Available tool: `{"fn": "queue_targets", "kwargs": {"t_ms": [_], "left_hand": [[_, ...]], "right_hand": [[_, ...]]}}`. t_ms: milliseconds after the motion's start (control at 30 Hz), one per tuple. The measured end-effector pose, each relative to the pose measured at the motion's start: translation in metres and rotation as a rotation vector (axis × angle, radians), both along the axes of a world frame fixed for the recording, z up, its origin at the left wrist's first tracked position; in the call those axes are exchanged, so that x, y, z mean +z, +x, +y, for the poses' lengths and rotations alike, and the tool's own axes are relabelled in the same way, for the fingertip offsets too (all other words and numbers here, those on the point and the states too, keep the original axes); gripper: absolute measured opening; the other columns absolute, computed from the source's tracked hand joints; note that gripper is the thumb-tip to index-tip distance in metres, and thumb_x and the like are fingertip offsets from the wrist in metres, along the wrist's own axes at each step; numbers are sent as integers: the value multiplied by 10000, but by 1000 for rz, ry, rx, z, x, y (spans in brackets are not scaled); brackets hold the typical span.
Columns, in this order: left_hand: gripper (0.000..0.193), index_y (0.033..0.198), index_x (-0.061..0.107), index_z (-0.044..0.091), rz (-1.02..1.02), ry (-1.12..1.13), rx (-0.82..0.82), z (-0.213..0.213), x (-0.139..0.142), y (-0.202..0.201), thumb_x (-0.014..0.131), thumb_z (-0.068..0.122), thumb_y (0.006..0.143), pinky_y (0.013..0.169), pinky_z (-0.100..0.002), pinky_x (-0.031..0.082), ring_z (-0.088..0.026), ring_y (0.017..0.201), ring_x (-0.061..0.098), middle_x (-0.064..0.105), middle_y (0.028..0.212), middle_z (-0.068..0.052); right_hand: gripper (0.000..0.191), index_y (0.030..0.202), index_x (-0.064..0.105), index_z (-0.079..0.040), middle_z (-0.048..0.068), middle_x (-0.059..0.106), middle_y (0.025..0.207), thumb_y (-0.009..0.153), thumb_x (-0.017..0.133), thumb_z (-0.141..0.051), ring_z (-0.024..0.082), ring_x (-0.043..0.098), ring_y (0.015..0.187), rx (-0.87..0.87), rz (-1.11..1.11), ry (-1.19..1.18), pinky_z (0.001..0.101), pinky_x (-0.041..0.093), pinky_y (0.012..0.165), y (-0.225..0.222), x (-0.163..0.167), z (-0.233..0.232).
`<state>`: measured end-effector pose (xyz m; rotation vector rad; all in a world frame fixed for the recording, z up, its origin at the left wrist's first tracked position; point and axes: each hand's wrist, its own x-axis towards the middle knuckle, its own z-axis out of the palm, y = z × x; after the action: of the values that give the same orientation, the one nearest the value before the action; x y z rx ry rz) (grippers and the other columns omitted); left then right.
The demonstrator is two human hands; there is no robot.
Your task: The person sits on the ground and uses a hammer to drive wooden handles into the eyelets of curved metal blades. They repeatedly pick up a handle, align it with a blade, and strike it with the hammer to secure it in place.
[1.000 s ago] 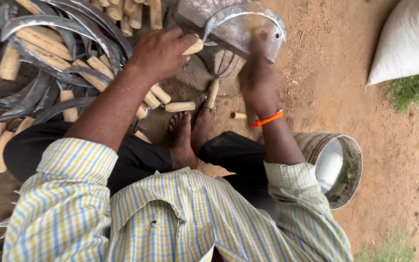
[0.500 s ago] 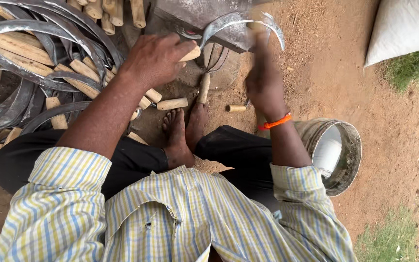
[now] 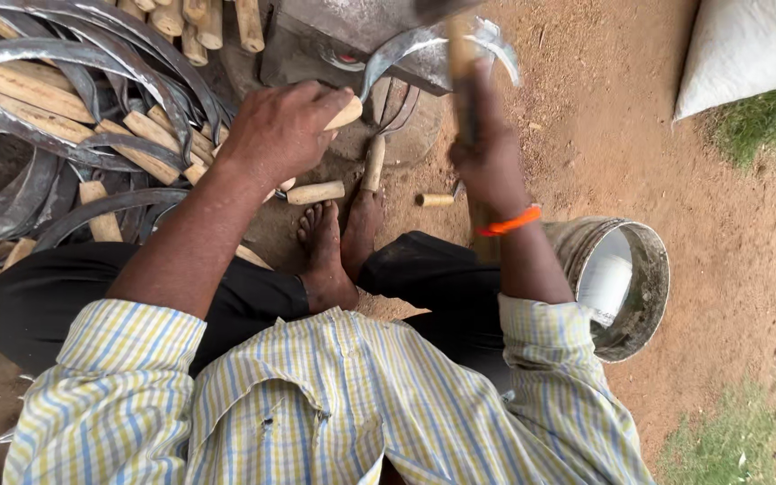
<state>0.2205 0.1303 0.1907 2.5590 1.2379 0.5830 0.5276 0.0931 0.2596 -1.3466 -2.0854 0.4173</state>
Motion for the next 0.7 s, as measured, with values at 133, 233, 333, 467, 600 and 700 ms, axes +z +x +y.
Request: {"fn": "queue_targets", "kwargs": {"t_ms": [133, 233, 333, 467, 600, 700], "left_hand": [[511, 1389, 637, 103, 47, -10, 9, -9, -2, -2, 767, 190, 902, 689, -410, 609, -230, 812, 706, 694, 1117, -121], [505, 1397, 627, 75, 6, -49, 27, -15, -1, 1, 742, 149, 911, 686, -385, 618, -217, 800, 706, 686, 1151, -147], [518, 1413, 616, 102, 12, -159, 49, -19, 3, 3, 747, 185, 919, 709, -413, 611, -232, 794, 707, 689, 1085, -130], [482, 1452, 614, 126, 18, -162, 73, -24, 8, 1, 716, 135, 981, 726, -378, 622, -215, 826, 715, 691, 1052, -117], [516, 1394, 644, 118, 52, -32, 98, -33, 6, -5, 766, 182, 896, 675, -390, 618, -231, 832, 719, 693, 1086, -145], [558, 1407, 622, 83, 34, -95, 99, -37, 4, -3, 773, 196, 883, 650, -384, 617, -237, 825, 716, 686, 1084, -164]], "right_hand": [[901, 1696, 150, -222, 170, 639, 1041, 966, 501, 171, 213, 653, 790, -50, 476, -98, 370, 623, 679, 38, 40, -28], [955, 1655, 80, -375, 172, 655, 1086, 1066, 563, 201, 215, 658, 814, 41, 483, 268, 347, 627, 708, 49, 51, -29], [1039, 1648, 172, -323, 154, 599, 1225, 880, 654, 185, 193, 610, 1020, -29, 247, 438, 322, 578, 900, 25, 26, -6], [1024, 1666, 190, -62, 46, 481, 1503, 745, 535, 222, 143, 525, 1373, -71, 645, -279, 293, 539, 1102, 0, 17, 4], [863, 1668, 271, -176, 93, 615, 1109, 951, 566, 203, 185, 631, 821, -2, 300, -34, 322, 612, 692, 19, 61, -19], [904, 1651, 186, -337, 33, 649, 1064, 998, 552, 170, 146, 644, 774, 127, 418, 313, 298, 581, 640, 25, 72, -21]]}}
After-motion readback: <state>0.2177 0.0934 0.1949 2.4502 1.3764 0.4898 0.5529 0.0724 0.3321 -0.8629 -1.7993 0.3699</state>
